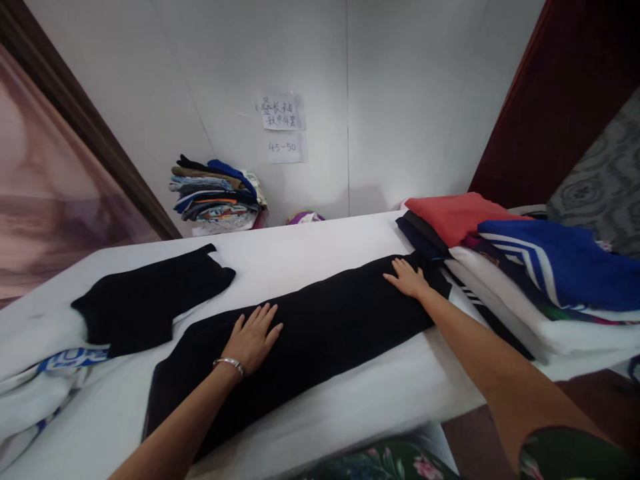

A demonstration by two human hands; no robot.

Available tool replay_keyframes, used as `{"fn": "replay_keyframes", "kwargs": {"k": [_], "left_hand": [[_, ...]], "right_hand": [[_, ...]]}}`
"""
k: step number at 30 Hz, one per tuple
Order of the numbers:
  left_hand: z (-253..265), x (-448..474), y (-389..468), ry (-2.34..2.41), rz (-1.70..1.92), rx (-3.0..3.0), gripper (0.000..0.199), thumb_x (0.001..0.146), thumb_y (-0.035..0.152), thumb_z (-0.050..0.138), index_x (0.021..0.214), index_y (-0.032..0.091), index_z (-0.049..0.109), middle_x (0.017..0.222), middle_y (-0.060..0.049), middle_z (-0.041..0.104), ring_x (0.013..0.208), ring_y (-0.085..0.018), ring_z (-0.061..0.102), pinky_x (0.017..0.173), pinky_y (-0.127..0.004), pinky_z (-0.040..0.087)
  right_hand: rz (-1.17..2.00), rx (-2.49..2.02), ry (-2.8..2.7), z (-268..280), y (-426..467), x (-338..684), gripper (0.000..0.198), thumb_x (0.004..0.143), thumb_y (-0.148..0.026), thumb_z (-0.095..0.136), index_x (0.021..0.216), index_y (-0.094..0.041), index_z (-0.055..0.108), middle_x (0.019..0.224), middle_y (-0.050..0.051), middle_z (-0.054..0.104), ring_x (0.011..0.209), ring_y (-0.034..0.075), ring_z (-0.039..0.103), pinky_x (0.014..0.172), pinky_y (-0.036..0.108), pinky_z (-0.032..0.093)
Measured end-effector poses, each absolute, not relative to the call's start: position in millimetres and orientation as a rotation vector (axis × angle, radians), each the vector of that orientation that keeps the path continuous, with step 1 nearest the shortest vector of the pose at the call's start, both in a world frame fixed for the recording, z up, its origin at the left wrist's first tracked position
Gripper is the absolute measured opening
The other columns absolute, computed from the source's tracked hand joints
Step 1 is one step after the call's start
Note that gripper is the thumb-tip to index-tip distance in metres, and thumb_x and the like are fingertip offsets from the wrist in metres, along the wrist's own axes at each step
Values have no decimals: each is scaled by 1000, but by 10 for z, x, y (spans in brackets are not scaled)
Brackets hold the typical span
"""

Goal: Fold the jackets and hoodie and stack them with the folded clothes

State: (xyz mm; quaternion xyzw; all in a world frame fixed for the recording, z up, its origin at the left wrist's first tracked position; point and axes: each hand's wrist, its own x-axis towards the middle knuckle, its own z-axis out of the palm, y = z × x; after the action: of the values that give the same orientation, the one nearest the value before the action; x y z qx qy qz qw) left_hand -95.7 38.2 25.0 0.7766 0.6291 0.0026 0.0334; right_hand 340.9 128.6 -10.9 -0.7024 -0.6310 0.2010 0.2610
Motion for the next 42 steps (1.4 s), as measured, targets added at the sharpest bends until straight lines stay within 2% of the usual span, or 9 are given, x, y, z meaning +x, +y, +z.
{"fn": "replay_keyframes", "kwargs": {"k": [5, 9, 13, 19, 26, 31, 34, 38, 42], "left_hand": [[269, -920, 351, 1924, 42, 2383, 57, 92, 43, 32, 143, 18, 35, 150, -10, 32, 140, -26, 25, 113, -49, 15], [294, -875, 291, 1914, 103, 2374, 57, 93, 44, 33, 142, 17, 37, 149, -12, 34, 139, -28, 28, 112, -52, 15], [314, -835, 210, 1899, 228, 2409, 57, 93, 44, 33, 140, 13, 40, 146, -15, 39, 137, -31, 30, 111, -53, 18], [316, -794, -1, 2094, 385, 2374, 58, 92, 48, 34, 136, 12, 46, 150, -15, 32, 142, -31, 16, 114, -52, 5], [332, -1145, -364, 2303, 490, 2143, 54, 90, 54, 38, 129, 19, 53, 140, -11, 48, 135, -30, 32, 113, -56, 7], [328, -1482, -574, 2503, 612, 1871, 58, 89, 52, 42, 136, 17, 45, 148, -13, 36, 137, -29, 29, 111, -50, 21], [350, -1602, -588, 2506, 650, 1742, 61, 90, 52, 40, 138, 14, 41, 146, -16, 39, 135, -27, 34, 108, -44, 29], [438, -1633, -555, 2332, 586, 1988, 66, 84, 55, 50, 139, 19, 41, 149, -12, 35, 138, -27, 29, 112, -47, 21], [508, -1623, -531, 1990, 283, 2292, 73, 74, 47, 66, 139, 26, 41, 153, -7, 28, 141, -29, 20, 112, -51, 15]], "right_hand": [[385, -2002, -1803, 103, 1278, 3266, 48, 81, -43, 63, 122, -20, 55, 144, 13, 41, 139, 31, 23, 110, 59, -4], [276, -1771, -2152, 122, 1242, 2931, 49, 90, -48, 45, 133, -25, 46, 148, 8, 36, 140, 29, 23, 113, 54, 5], [351, -1727, -2311, -116, 1187, 2684, 52, 91, -50, 36, 137, -28, 43, 151, 5, 31, 141, 28, 20, 112, 57, 13], [274, -1678, -2343, -375, 1234, 2782, 53, 90, -49, 30, 136, -29, 44, 150, 5, 33, 140, 28, 23, 109, 59, 20], [188, -1559, -2430, -500, 1316, 2918, 49, 88, -44, 26, 123, -30, 58, 147, 4, 39, 139, 31, 26, 107, 62, 21], [361, -1637, -2276, -298, 1237, 2823, 54, 86, -50, 29, 127, -26, 55, 144, 8, 43, 138, 31, 28, 110, 59, 22], [465, -1508, -2192, -44, 1013, 2668, 56, 87, -54, 33, 134, -28, 48, 146, 4, 41, 139, 26, 26, 114, 50, 20], [476, -1191, -2468, 158, 675, 2463, 67, 82, -57, 49, 142, -32, 36, 152, 0, 28, 141, 26, 21, 116, 47, 17], [330, -1140, -2642, 149, 556, 2446, 68, 82, -50, 55, 143, -29, 35, 154, 3, 24, 141, 27, 21, 115, 47, 19]]}}
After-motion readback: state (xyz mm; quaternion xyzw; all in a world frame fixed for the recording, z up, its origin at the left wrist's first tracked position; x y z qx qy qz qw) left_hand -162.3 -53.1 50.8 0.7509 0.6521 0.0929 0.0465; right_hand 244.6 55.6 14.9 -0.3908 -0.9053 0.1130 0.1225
